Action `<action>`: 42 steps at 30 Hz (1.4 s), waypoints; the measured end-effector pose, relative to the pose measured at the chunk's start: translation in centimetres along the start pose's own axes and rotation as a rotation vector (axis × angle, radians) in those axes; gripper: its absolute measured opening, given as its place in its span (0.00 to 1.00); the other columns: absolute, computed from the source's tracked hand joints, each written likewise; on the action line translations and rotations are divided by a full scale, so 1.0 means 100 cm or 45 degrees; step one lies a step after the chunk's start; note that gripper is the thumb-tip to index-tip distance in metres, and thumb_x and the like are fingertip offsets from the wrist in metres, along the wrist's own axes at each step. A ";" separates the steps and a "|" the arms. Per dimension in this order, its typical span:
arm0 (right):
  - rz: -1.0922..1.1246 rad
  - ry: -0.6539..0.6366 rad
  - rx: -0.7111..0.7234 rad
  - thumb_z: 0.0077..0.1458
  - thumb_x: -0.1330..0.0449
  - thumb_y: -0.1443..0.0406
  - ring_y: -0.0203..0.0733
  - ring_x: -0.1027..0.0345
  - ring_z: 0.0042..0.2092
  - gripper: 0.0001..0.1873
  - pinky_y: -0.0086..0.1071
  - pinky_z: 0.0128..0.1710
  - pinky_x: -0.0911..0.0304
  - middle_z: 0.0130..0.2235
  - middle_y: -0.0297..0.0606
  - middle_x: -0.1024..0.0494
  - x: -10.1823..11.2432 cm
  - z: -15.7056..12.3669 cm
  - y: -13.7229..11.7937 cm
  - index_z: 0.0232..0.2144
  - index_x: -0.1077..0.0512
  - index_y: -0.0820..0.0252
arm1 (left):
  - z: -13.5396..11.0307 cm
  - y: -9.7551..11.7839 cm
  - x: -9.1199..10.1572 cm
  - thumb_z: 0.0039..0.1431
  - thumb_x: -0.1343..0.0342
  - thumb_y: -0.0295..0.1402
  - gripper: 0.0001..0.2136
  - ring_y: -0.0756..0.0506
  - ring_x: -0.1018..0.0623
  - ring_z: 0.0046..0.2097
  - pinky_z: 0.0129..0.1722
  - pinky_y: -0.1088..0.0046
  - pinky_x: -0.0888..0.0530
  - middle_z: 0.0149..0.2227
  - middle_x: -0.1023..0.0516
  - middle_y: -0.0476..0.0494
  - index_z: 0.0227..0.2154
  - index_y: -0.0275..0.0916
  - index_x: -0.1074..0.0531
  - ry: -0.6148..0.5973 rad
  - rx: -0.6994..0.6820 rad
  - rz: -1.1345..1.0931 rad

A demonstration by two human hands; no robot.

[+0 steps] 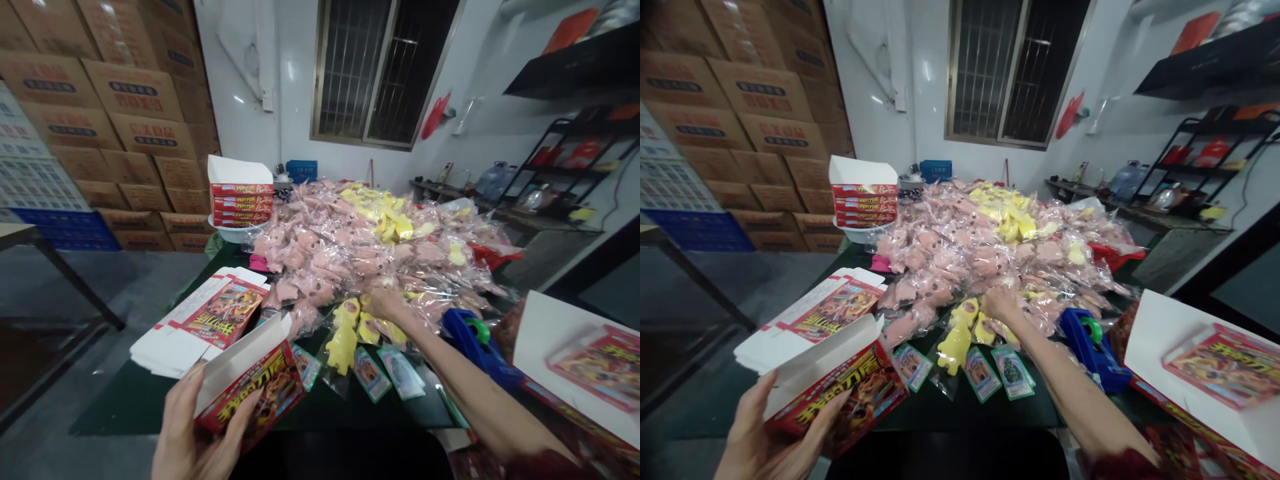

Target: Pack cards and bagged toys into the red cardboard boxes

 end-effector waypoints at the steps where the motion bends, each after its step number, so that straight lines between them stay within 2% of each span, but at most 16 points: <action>1: 0.020 0.006 0.029 0.49 0.39 0.60 0.52 0.34 0.44 0.16 0.40 0.42 0.44 0.39 0.47 0.26 0.007 -0.003 -0.009 0.41 0.27 0.59 | 0.000 0.002 -0.001 0.49 0.39 0.37 0.37 0.40 0.27 0.41 0.39 0.63 0.26 0.43 0.32 0.38 0.61 0.40 0.49 0.017 0.007 -0.014; 4: 0.093 0.048 0.104 0.54 0.44 0.57 0.45 0.32 0.39 0.16 0.34 0.38 0.41 0.36 0.42 0.25 0.020 -0.012 -0.047 0.43 0.28 0.56 | -0.003 0.007 -0.009 0.50 0.38 0.35 0.37 0.42 0.25 0.41 0.40 0.66 0.25 0.43 0.30 0.40 0.61 0.44 0.50 0.020 -0.029 -0.056; 6: 0.130 0.092 0.115 0.57 0.47 0.58 0.44 0.31 0.36 0.17 0.34 0.35 0.40 0.36 0.43 0.25 0.023 -0.012 -0.074 0.45 0.29 0.58 | -0.006 0.010 -0.015 0.51 0.40 0.34 0.36 0.43 0.24 0.41 0.40 0.68 0.24 0.42 0.28 0.41 0.61 0.44 0.50 0.003 -0.044 -0.094; 8: 0.152 0.167 0.155 0.57 0.46 0.61 0.49 0.32 0.43 0.21 0.37 0.39 0.40 0.44 0.50 0.27 0.027 -0.007 -0.095 0.52 0.34 0.61 | -0.007 0.010 -0.017 0.53 0.41 0.37 0.34 0.43 0.22 0.38 0.37 0.69 0.23 0.42 0.25 0.40 0.61 0.43 0.49 -0.036 -0.030 -0.088; 10: 0.175 0.234 0.282 0.56 0.46 0.66 0.51 0.40 0.53 0.26 0.40 0.47 0.44 0.54 0.50 0.33 0.032 -0.001 -0.112 0.58 0.41 0.58 | -0.007 0.010 -0.018 0.54 0.44 0.43 0.33 0.43 0.20 0.35 0.33 0.71 0.22 0.40 0.23 0.40 0.61 0.41 0.49 -0.103 -0.025 -0.036; 13: 0.221 0.254 0.498 0.56 0.49 0.73 0.48 0.44 0.55 0.25 0.41 0.52 0.49 0.53 0.44 0.31 0.033 0.003 -0.124 0.55 0.37 0.53 | -0.004 0.010 -0.016 0.55 0.48 0.47 0.35 0.42 0.19 0.35 0.32 0.71 0.21 0.41 0.21 0.38 0.62 0.40 0.52 -0.182 -0.054 0.021; 17: 0.311 0.237 0.551 0.53 0.47 0.76 0.48 0.38 0.47 0.14 0.41 0.47 0.45 0.39 0.45 0.24 0.028 0.001 -0.114 0.37 0.26 0.59 | 0.001 0.009 -0.017 0.53 0.46 0.47 0.37 0.41 0.19 0.39 0.36 0.70 0.21 0.45 0.22 0.36 0.62 0.40 0.53 -0.183 -0.017 0.009; 19: 0.377 0.260 0.497 0.53 0.44 0.71 0.50 0.37 0.46 0.07 0.44 0.45 0.43 0.39 0.46 0.24 0.036 -0.002 -0.096 0.32 0.26 0.60 | 0.002 0.009 -0.020 0.52 0.43 0.46 0.39 0.40 0.20 0.43 0.40 0.70 0.22 0.48 0.24 0.36 0.63 0.41 0.54 -0.190 0.007 -0.036; 23: 0.699 0.347 0.346 0.56 0.44 0.62 0.45 0.31 0.39 0.08 0.43 0.38 0.37 0.39 0.43 0.25 0.092 -0.016 -0.044 0.37 0.30 0.60 | 0.002 0.010 -0.024 0.50 0.41 0.45 0.42 0.39 0.23 0.48 0.45 0.69 0.24 0.52 0.27 0.35 0.63 0.40 0.56 -0.228 0.011 -0.137; 25: 1.270 0.424 0.305 0.54 0.41 0.59 0.41 0.29 0.33 0.11 0.39 0.33 0.34 0.36 0.37 0.24 0.130 -0.033 -0.026 0.39 0.33 0.56 | 0.002 0.011 -0.027 0.50 0.41 0.44 0.42 0.39 0.24 0.49 0.47 0.68 0.25 0.53 0.28 0.34 0.63 0.39 0.57 -0.261 0.006 -0.177; 27: 1.649 0.394 0.352 0.48 0.36 0.58 0.40 0.28 0.31 0.14 0.37 0.31 0.32 0.33 0.33 0.24 0.158 -0.052 -0.032 0.37 0.33 0.54 | 0.001 0.012 -0.030 0.50 0.40 0.43 0.43 0.38 0.25 0.51 0.48 0.67 0.26 0.54 0.29 0.34 0.63 0.39 0.58 -0.300 -0.010 -0.221; 28: 1.699 0.353 0.408 0.46 0.35 0.58 0.39 0.28 0.31 0.15 0.35 0.30 0.31 0.32 0.32 0.24 0.167 -0.061 -0.044 0.35 0.33 0.54 | 0.000 0.014 -0.031 0.49 0.39 0.42 0.43 0.38 0.26 0.51 0.49 0.67 0.26 0.54 0.29 0.34 0.63 0.39 0.58 -0.315 -0.023 -0.243; 30: 1.564 0.277 0.549 0.48 0.35 0.60 0.38 0.28 0.31 0.11 0.32 0.30 0.31 0.30 0.32 0.24 0.175 -0.076 -0.075 0.33 0.33 0.55 | -0.001 0.016 -0.032 0.49 0.39 0.41 0.43 0.38 0.26 0.51 0.49 0.66 0.26 0.54 0.29 0.34 0.63 0.40 0.58 -0.328 -0.047 -0.285; 32: 1.281 0.303 0.690 0.53 0.40 0.63 0.36 0.28 0.32 0.05 0.29 0.31 0.32 0.31 0.33 0.23 0.177 -0.087 -0.100 0.33 0.32 0.57 | -0.001 0.016 -0.032 0.49 0.38 0.40 0.43 0.38 0.26 0.52 0.49 0.66 0.26 0.55 0.29 0.35 0.63 0.40 0.57 -0.334 -0.028 -0.315; 37: 0.839 0.363 0.980 0.59 0.48 0.69 0.32 0.30 0.34 0.05 0.25 0.34 0.37 0.34 0.33 0.24 0.180 -0.102 -0.119 0.35 0.32 0.57 | 0.003 0.013 -0.032 0.47 0.36 0.38 0.44 0.38 0.29 0.54 0.51 0.65 0.27 0.57 0.33 0.36 0.63 0.42 0.55 -0.380 0.063 -0.382; 42: 0.630 -0.077 1.060 0.55 0.48 0.73 0.32 0.36 0.27 0.07 0.25 0.26 0.45 0.28 0.29 0.28 0.168 -0.104 -0.134 0.30 0.36 0.57 | 0.006 0.024 -0.033 0.48 0.37 0.35 0.41 0.39 0.28 0.54 0.52 0.66 0.28 0.57 0.32 0.37 0.62 0.44 0.53 -0.421 -0.010 -0.501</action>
Point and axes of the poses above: each hand's wrist, its own z-axis towards the middle knuckle, its own x-axis out of the back of the hand, y = z × x, the point moved 6 cm from there along z, towards the middle knuckle
